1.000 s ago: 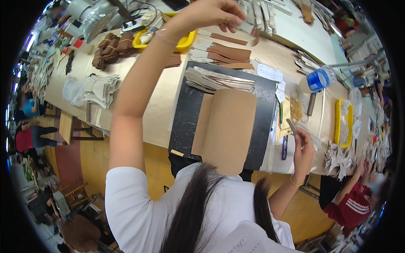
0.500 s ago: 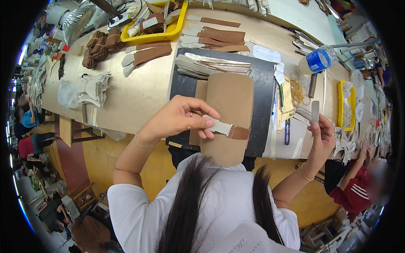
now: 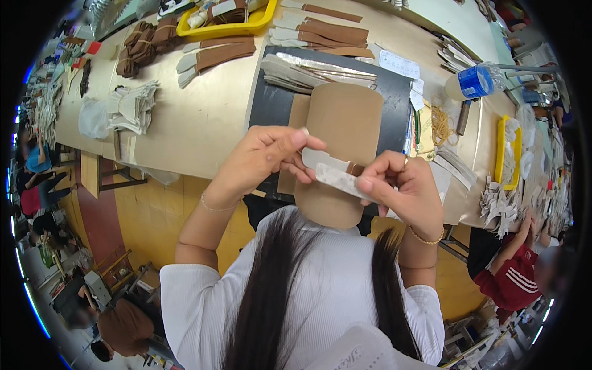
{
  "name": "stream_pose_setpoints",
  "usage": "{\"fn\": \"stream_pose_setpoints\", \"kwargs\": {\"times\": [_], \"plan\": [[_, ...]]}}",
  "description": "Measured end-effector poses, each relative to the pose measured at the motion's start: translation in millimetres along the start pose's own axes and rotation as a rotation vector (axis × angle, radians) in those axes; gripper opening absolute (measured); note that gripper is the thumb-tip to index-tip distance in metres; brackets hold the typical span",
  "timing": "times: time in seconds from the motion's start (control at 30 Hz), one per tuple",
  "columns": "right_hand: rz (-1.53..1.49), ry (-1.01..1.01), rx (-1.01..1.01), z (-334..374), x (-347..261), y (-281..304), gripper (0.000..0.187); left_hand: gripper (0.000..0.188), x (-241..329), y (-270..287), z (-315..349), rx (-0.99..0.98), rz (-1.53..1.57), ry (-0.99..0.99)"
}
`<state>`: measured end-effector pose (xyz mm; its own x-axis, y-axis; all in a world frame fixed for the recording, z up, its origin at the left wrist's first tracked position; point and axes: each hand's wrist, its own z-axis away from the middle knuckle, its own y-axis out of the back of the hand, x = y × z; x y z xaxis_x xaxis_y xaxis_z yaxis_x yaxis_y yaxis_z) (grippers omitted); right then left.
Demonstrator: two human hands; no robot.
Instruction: The person repeatedly wraps white and brown straps around a cardboard hat form, adjusting and securing each layer by hand. The person handles multiple strap pieces and the hat form throughout the clip.
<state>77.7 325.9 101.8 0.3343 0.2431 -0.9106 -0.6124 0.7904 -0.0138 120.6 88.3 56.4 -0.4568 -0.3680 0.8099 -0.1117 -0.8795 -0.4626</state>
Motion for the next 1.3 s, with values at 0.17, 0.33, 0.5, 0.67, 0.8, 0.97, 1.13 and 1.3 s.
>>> {"fn": "stream_pose_setpoints", "kwargs": {"times": [0.17, 0.33, 0.5, 0.67, 0.8, 0.97, 1.13, 1.3], "plan": [[0.046, -0.051, 0.018, -11.1, 4.5, -8.0, 0.017, 0.057, 5.1, -4.6, 1.1, -0.002, 0.001, 0.003], [0.072, -0.069, 0.037, -13.1, 3.0, -11.1, 0.017, 0.057, 7.2, -4.0, 2.6, 0.002, -0.045, 0.018], [0.102, -0.094, 0.052, -15.1, 2.2, -13.0, 0.017, 0.041, 7.0, -2.9, 3.3, -0.002, -0.063, 0.007], [0.125, -0.107, 0.045, -15.9, 2.1, -12.6, 0.015, 0.023, 9.1, -5.4, 4.8, 0.018, -0.092, 0.032], [0.122, -0.114, 0.047, -15.4, 0.5, -13.3, 0.015, 0.023, 11.0, -6.3, 4.7, 0.024, -0.086, 0.048], [0.055, -0.082, 0.063, -10.6, 5.6, -11.2, 0.017, 0.022, 9.8, -6.9, 2.9, 0.052, -0.12, 0.054], [-0.037, -0.055, 0.039, -1.5, 18.4, 3.1, 0.018, 0.022, 2.4, 1.9, 0.7, 0.091, -0.108, 0.002], [-0.052, -0.052, 0.015, -3.1, 21.3, 6.0, 0.016, 0.023, 0.2, 4.2, -0.3, 0.082, -0.082, -0.007]]}}
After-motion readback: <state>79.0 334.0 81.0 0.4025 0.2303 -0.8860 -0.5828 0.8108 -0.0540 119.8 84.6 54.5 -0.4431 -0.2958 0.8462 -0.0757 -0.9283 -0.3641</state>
